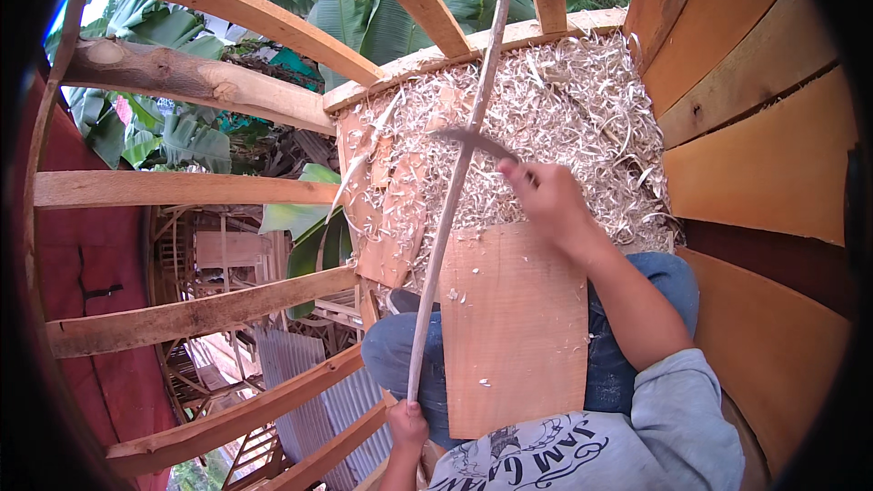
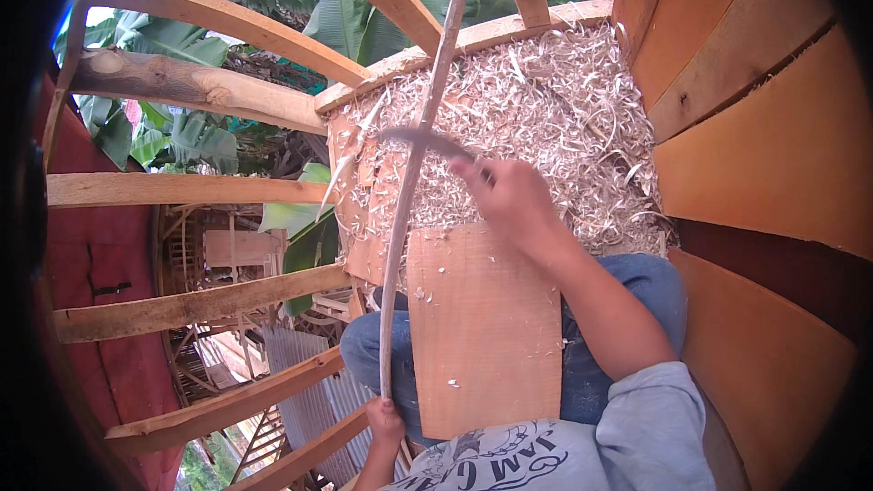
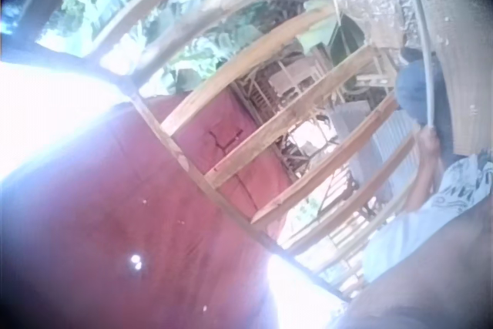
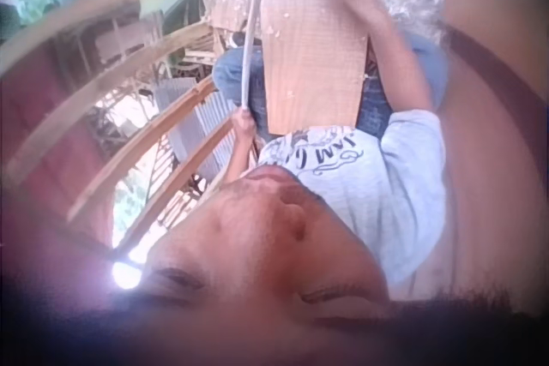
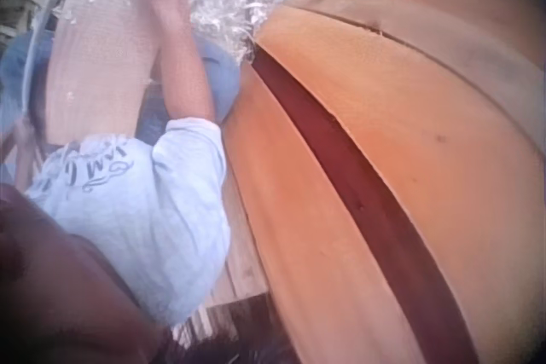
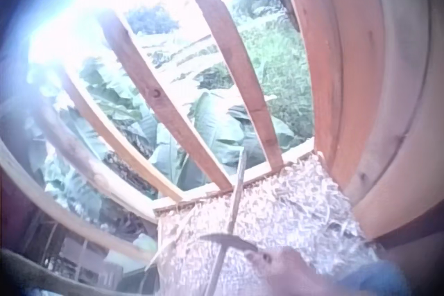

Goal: The person sits cross-legged on a wooden platform and uses a curved blade to shave a long, thin wooden stick. They hold the stick with their left hand and repeatedly scrape the blade along its length with their right hand, producing wood shavings that accumulate on the platform.

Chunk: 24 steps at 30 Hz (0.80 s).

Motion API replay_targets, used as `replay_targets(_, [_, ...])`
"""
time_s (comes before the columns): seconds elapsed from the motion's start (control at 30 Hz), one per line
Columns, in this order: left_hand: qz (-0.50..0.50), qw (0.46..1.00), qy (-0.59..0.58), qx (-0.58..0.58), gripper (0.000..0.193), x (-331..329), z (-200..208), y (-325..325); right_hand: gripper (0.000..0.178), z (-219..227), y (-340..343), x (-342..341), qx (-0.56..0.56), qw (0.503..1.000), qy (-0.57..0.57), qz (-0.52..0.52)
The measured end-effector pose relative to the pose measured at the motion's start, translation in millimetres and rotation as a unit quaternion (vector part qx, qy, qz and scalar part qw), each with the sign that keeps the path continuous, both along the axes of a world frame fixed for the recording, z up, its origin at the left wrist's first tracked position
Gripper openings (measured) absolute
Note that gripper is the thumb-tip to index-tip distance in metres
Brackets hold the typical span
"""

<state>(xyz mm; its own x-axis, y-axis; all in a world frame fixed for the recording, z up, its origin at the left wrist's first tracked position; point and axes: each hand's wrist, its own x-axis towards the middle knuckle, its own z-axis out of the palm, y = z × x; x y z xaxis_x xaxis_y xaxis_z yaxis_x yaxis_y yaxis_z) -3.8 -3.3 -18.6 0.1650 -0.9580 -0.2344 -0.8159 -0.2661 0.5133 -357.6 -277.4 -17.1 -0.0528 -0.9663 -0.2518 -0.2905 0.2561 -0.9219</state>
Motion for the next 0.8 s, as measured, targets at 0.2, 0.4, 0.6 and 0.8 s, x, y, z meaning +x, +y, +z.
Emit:
replay_targets(0.2, [-0.004,1.0,0.014,-0.012,0.076,-4.8,3.8,-2.7,0.057,-12.5,18.3,21.6,-0.19,0.976,0.062,0.085])
replay_targets(0.4, [-0.008,1.0,-0.001,0.003,0.076,-3.6,2.6,-5.2,0.063,-19.3,-13.2,-6.8,-0.086,0.996,-0.02,-0.021])
replay_targets(0.6, [-0.002,1.0,0.002,-0.001,0.076,7.5,-6.2,2.9,0.063,-17.7,-6.0,8.8,-0.032,0.998,-0.014,0.05])
replay_targets(0.8, [0.006,1.0,0.013,-0.002,0.075,0.6,-1.0,2.3,0.058,-24.2,2.7,18.0,-0.238,0.966,0.068,0.068])
